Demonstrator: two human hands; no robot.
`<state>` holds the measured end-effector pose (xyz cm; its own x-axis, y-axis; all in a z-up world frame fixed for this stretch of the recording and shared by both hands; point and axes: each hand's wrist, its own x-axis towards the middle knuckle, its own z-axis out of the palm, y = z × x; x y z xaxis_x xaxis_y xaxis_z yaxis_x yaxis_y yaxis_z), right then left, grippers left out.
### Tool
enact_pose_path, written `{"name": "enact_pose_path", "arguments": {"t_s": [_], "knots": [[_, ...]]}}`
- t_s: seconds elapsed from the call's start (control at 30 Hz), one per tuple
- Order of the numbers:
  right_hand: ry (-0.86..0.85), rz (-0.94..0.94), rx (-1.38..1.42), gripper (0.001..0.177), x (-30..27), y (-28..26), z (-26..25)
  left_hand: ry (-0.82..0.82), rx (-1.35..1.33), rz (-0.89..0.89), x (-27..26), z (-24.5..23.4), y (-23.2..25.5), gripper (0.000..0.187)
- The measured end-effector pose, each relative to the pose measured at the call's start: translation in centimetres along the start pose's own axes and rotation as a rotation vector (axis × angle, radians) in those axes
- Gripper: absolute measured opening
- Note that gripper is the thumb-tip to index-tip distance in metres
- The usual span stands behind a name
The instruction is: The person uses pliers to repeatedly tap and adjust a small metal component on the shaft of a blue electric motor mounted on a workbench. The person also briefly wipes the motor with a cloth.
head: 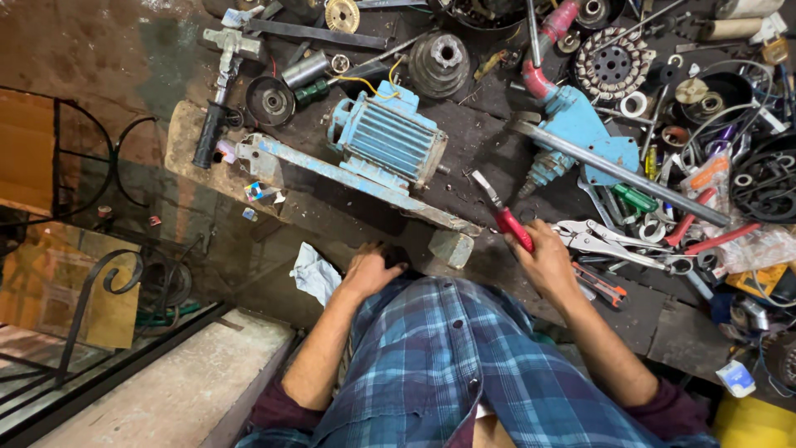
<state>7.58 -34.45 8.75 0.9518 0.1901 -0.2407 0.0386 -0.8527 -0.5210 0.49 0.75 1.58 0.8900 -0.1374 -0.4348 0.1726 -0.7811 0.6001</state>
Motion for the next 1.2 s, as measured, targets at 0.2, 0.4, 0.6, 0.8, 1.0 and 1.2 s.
{"name": "enact_pose_path", "arguments": {"t_s": [0.2, 0.4, 0.6, 0.8, 1.0, 1.2], "knots": [[-0.152, 0.154, -0.108, 0.035, 0.6, -1.9, -0.6, 0.044, 0.006, 0.013, 0.0, 0.1, 0.1, 0.057], [-0.028, 0.005, -0.047, 0.048, 0.5, -2.6, 0.4, -0.03, 0.002, -0.043, 0.0, 0.0, 0.3, 0.055], [0.063, -0.111, -0.094, 0.065, 0.6, -3.1, 0.5, 0.038, -0.015, 0.017, 0.1, 0.2, 0.0, 0.057], [0.067, -0.142, -0.114, 0.067, 1.0, -3.8, -0.5, -0.008, 0.021, 0.001, 0.5, 0.5, -0.2, 0.058], [0.031, -0.139, -0.098, 0.068, 1.4, -4.0, -0.9, -0.006, 0.018, 0.013, 0.5, 0.4, -0.3, 0.063], [0.028, -0.173, -0.079, 0.069, 1.5, -3.7, -0.8, -0.025, 0.048, 0.009, 0.7, 0.6, -0.4, 0.062]]}}
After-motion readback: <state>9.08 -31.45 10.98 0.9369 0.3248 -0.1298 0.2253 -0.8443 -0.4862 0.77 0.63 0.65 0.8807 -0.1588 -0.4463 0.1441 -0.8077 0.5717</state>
